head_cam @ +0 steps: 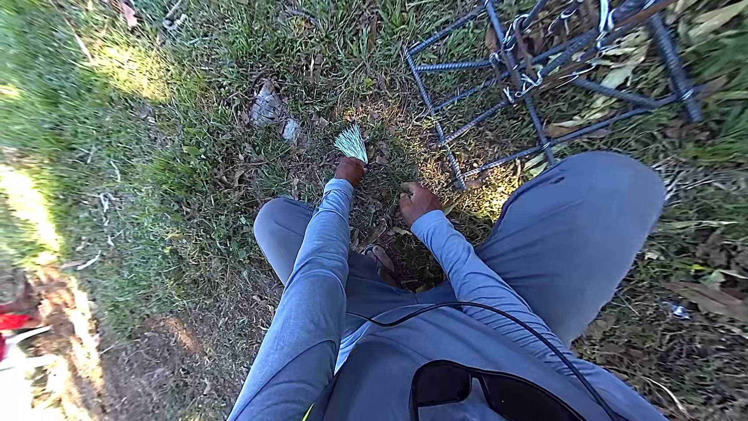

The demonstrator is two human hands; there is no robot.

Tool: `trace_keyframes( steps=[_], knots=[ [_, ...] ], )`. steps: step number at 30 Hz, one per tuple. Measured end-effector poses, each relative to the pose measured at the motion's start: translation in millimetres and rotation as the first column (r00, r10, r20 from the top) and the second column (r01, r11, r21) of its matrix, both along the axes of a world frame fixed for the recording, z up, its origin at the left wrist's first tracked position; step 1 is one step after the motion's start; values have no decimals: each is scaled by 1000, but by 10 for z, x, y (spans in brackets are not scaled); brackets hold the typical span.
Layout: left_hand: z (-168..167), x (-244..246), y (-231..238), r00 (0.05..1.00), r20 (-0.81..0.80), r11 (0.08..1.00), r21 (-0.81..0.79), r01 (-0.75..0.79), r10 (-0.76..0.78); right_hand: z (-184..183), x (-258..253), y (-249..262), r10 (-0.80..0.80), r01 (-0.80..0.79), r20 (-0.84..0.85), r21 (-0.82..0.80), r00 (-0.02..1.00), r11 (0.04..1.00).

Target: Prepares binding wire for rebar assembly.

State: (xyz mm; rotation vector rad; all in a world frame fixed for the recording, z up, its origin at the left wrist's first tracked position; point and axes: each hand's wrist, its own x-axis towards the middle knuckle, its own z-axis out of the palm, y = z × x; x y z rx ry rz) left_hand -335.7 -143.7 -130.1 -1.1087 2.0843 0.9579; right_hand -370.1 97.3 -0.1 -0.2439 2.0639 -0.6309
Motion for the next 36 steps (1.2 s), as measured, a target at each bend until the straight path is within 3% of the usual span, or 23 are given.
trace_keyframes(
  steps=[5, 6, 7, 9, 10, 13, 17, 23, 28, 36],
  knots=[
    [-47, 98, 187, 999, 19, 997, 76, 32, -33, 18, 54, -12, -12, 12, -36, -2, 999, 1000],
    [-52, 112, 254, 1000, 9, 997, 77, 10, -10, 168, -36, -30, 43, -47, 80, 49, 996, 998],
    [-43, 124, 327, 1000, -3, 997, 78, -22, 23, 336, -214, -64, 124, -158, 299, 92, 946, 983],
    [-117, 175, 472, 993, -73, 992, 94, -89, 96, 30, 44, -20, -3, 3, -13, -8, 1000, 1000],
    [-159, 201, 546, 985, -117, 989, 95, -115, 126, -48, 62, -14, -9, 8, -36, -35, 999, 999],
    [-238, 237, 684, 971, -183, 988, 38, -152, 157, -80, 44, -27, -10, 10, -11, -29, 1000, 1000],
    [-168, 224, 747, 951, -158, 955, -93, -281, 265, -39, 38, -17, -5, 5, 1, -22, 1000, 1000],
    [-151, 213, 699, 879, -193, 891, -44, -452, 436, -170, 52, -3, 12, -13, -3, -26, 1000, 1000],
    [-74, 109, 577, 939, -68, 937, -80, -341, 336, -156, 28, -14, -1, 1, 5, -17, 1000, 1000],
    [137, 5, 466, 988, 6, 980, -125, -153, 155, -146, 22, -39, 36, -36, -5, 0, 999, 999]
  ],
)
